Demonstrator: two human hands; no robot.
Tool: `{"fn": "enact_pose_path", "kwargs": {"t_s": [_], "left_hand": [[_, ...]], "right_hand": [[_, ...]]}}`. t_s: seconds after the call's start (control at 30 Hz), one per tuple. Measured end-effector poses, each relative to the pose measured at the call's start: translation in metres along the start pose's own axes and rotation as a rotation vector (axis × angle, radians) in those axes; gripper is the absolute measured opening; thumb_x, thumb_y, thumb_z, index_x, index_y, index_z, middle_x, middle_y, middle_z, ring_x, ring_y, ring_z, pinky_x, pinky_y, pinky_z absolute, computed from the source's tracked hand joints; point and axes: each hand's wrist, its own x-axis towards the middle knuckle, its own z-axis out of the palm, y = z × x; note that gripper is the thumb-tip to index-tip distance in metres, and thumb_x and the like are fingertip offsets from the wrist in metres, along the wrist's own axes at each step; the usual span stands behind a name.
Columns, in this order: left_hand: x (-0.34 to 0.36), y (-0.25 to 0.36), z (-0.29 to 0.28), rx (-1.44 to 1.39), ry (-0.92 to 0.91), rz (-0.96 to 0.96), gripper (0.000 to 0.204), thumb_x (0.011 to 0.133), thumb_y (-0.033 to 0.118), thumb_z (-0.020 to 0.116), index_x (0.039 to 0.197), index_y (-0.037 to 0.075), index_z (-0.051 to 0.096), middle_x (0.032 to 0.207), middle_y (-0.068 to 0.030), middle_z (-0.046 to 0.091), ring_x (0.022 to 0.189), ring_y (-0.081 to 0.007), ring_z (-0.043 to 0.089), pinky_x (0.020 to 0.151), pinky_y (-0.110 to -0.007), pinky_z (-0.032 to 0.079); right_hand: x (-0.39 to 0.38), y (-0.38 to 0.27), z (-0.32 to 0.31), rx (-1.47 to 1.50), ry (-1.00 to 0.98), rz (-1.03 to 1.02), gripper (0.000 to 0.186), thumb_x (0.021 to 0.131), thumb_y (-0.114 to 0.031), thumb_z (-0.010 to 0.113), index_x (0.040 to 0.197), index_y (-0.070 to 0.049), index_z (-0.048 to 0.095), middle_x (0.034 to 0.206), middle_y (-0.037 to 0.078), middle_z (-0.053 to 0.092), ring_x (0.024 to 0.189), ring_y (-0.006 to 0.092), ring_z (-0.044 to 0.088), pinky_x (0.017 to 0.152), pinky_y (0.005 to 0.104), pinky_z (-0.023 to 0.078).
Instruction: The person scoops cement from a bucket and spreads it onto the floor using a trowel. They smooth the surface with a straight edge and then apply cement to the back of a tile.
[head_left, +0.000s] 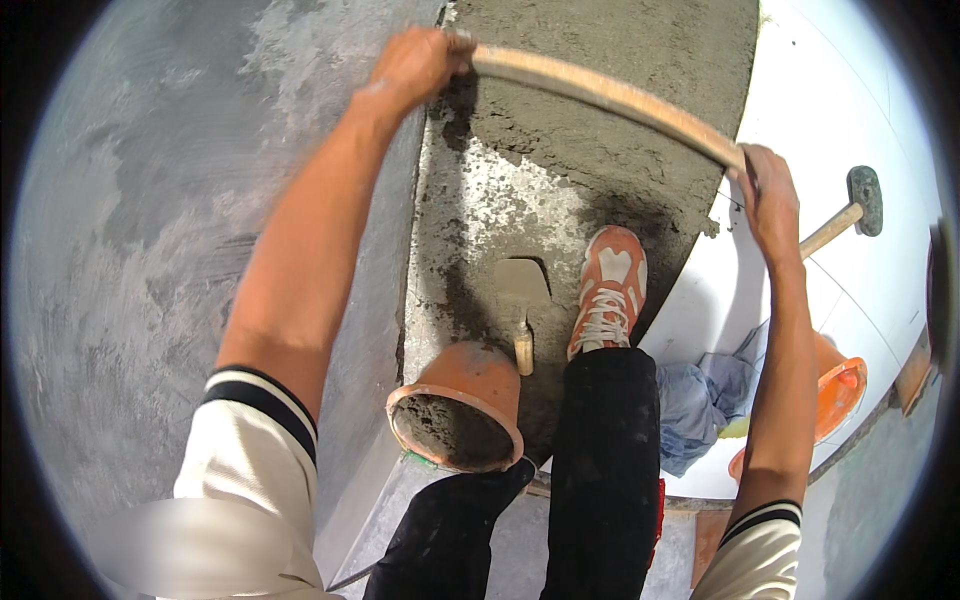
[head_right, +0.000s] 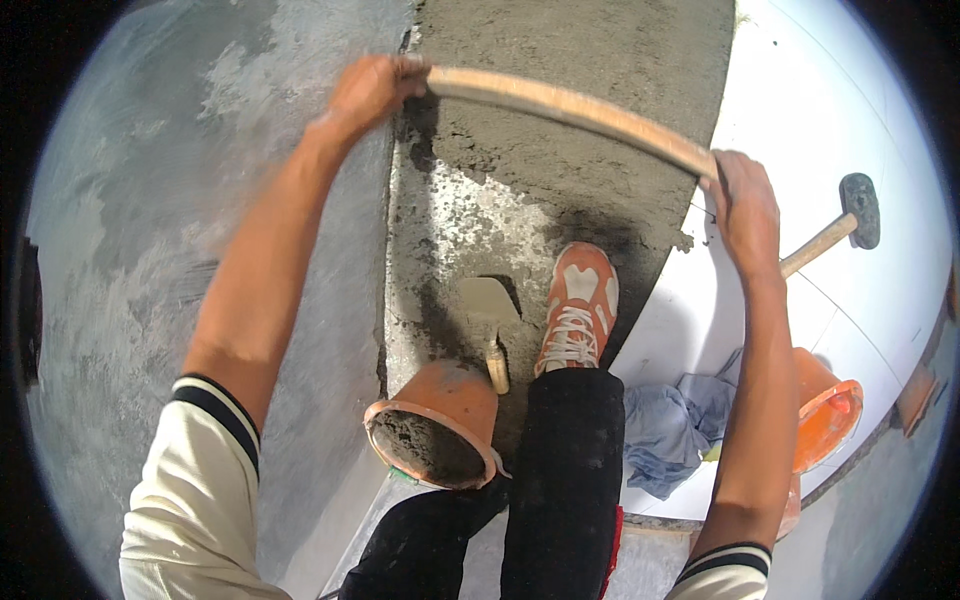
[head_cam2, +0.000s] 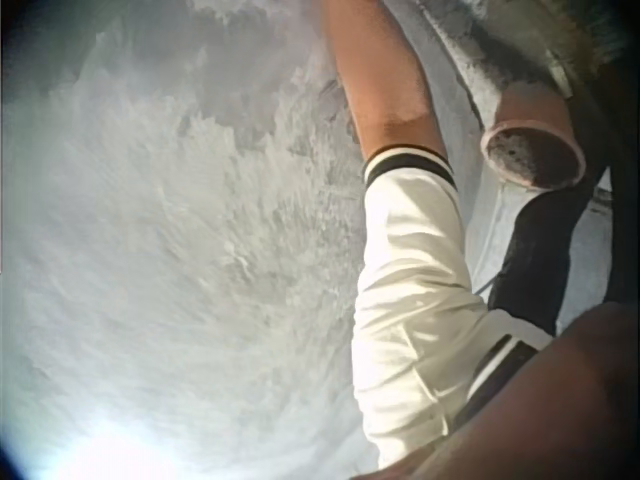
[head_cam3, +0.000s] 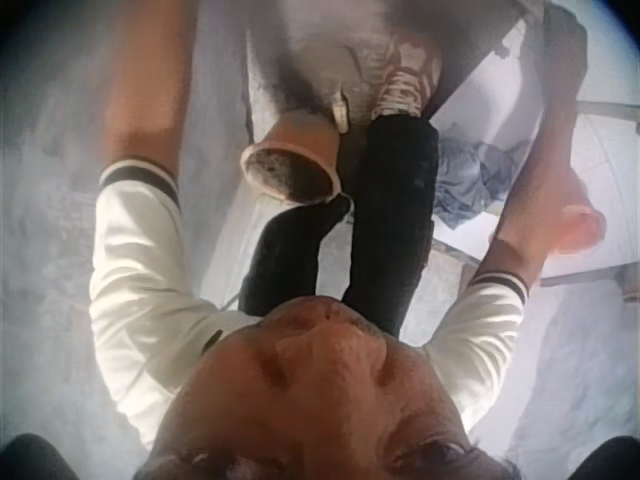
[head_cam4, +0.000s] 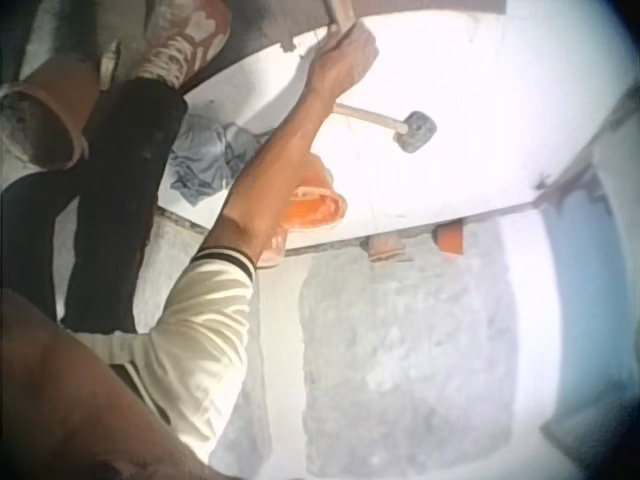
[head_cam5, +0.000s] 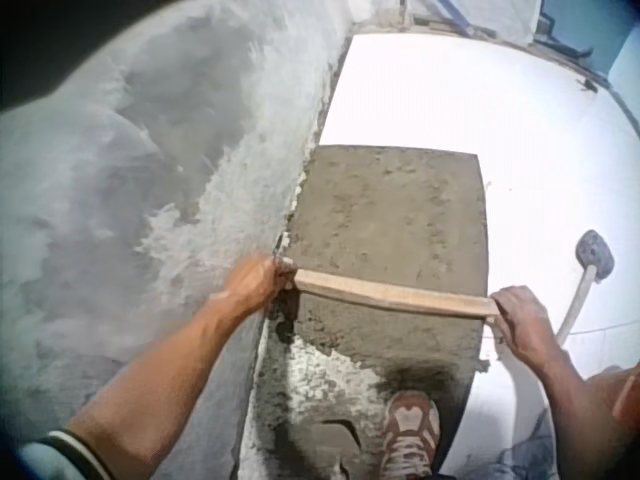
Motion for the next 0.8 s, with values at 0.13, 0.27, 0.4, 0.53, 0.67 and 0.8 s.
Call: {"fn": "enact_pose_path", "kwargs": {"t_s": [0.13,0.27,0.4,0.53,0.67,0.8], "left_hand": [[-0.082,0.022,0.024,-0.068,-0.027,-0.024,0.023,0.103,0.017,0.067,0.122,0.015,0.080,0.105,-0.0083,0.081,0.090,-0.0222,0.077,0.085,-0.042,0.063],[-0.157,0.054,0.040,-0.280,0.049,-0.167,0.026,0.098,0.009,0.071,0.121,0.013,0.080,0.112,-0.0136,0.079,0.098,-0.0315,0.076,0.085,-0.044,0.062],[-0.217,0.068,0.046,-0.450,0.130,-0.278,0.025,0.095,0.007,0.073,0.119,0.008,0.078,0.110,-0.0172,0.077,0.103,-0.0364,0.073,0.090,-0.045,0.060],[-0.272,0.067,0.052,-0.409,0.147,-0.203,0.031,0.094,0.007,0.075,0.125,0.009,0.075,0.121,-0.0164,0.074,0.115,-0.0383,0.069,0.100,-0.047,0.056],[-0.316,0.125,-0.024,-0.598,0.208,-0.118,0.042,0.090,0.007,0.079,0.131,0.009,0.071,0.132,-0.0155,0.069,0.128,-0.0357,0.063,0.109,-0.046,0.050],[-0.365,0.141,-0.048,-0.853,0.260,-0.152,0.051,0.086,0.005,0.083,0.135,0.007,0.069,0.144,-0.0123,0.064,0.135,-0.0330,0.059,0.115,-0.046,0.047]], "right_hand": [[-0.047,-0.012,-0.006,-0.012,0.012,-0.017,0.036,0.096,-0.014,0.074,0.129,-0.005,0.067,0.127,0.016,0.068,0.120,0.0369,0.062,0.104,0.0472,0.049],[-0.076,-0.020,-0.034,0.015,0.074,0.007,0.036,0.094,-0.010,0.076,0.129,-0.007,0.070,0.130,0.015,0.067,0.123,0.0344,0.061,0.107,0.0449,0.046],[-0.089,-0.070,-0.106,0.135,0.102,-0.028,0.036,0.087,-0.003,0.078,0.122,-0.004,0.071,0.123,0.014,0.068,0.121,0.0350,0.061,0.109,0.0446,0.045],[-0.098,-0.154,-0.185,0.143,0.033,-0.225,0.042,0.074,-0.001,0.080,0.116,-0.006,0.073,0.112,0.012,0.071,0.119,0.0350,0.060,0.106,0.0472,0.045],[-0.100,-0.257,-0.198,0.072,-0.188,-0.420,0.035,0.081,-0.011,0.077,0.115,-0.012,0.076,0.111,0.003,0.071,0.112,0.0266,0.062,0.099,0.0452,0.049],[-0.103,-0.346,-0.175,0.325,0.022,-0.659,0.029,0.088,-0.015,0.075,0.117,-0.014,0.076,0.113,0.001,0.070,0.110,0.0203,0.065,0.101,0.0421,0.049]]}}
